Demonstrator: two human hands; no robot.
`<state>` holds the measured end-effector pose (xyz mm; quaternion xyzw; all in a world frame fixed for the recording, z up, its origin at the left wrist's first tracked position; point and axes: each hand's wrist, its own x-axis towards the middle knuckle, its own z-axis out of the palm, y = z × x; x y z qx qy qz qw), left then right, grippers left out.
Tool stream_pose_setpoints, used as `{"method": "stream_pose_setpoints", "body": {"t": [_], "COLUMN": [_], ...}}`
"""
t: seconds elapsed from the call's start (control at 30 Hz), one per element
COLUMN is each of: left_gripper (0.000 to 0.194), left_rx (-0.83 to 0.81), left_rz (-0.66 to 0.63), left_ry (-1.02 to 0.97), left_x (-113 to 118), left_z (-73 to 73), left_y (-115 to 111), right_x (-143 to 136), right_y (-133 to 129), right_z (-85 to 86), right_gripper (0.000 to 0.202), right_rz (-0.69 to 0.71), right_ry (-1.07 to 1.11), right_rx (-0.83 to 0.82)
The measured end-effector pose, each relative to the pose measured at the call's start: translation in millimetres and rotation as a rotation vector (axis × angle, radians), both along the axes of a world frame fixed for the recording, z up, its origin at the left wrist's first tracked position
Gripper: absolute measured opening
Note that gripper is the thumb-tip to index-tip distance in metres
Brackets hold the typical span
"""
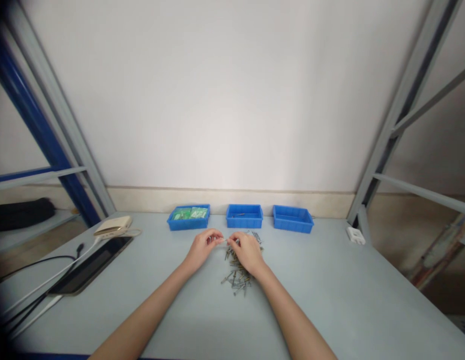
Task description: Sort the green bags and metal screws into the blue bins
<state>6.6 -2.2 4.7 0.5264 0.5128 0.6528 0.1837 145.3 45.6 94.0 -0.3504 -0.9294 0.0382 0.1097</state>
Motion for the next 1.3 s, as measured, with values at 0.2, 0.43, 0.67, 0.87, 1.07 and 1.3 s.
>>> {"method": "stream_pose_setpoints", "body": {"t": [0.2, 0.43, 0.67, 0.87, 1.07, 1.3], "left_gripper": [0.032, 0.028, 0.036, 0.031, 0.027, 0.02], "left_rx": [-0.008, -0.015, -0.021, -0.014, -0.033, 0.029], "left_rz": [-0.003, -0.06, -0.078, -0.1, -0.151, -0.149], "left_ry": [0.103, 0.041, 0.023, -0.014, -0.045, 0.058], "left_x": [2.8, 1.1, -0.9, 0.5, 0.0, 0.0], "left_z": [-2.5, -4.1, -5.2, -4.5, -4.3, -11.9], "left_y": [0.6, 1.2, 0.3, -1.3, -2.4, 6.7], "right_x": [-0.9, 0.3, 0.0, -0.5, 3.0, -10.3], "right_y": [-1.7, 0.2, -2.2, -0.1, 3.0, 31.8], "right_z": [1.8, -0.6, 2.5, 1.9, 1.4, 15.3], "right_gripper": [0.035, 0.029, 0.034, 0.033, 0.03, 0.038], "right_rz": [-0.027, -0.034, -0.022, 0.002, 0.019, -0.135], "right_ry": [0.017, -0.011, -0.044, 0.0, 0.004, 0.099], "right_rx": [-0.04, -0.035, -0.05, -0.076, -0.076, 0.003]}}
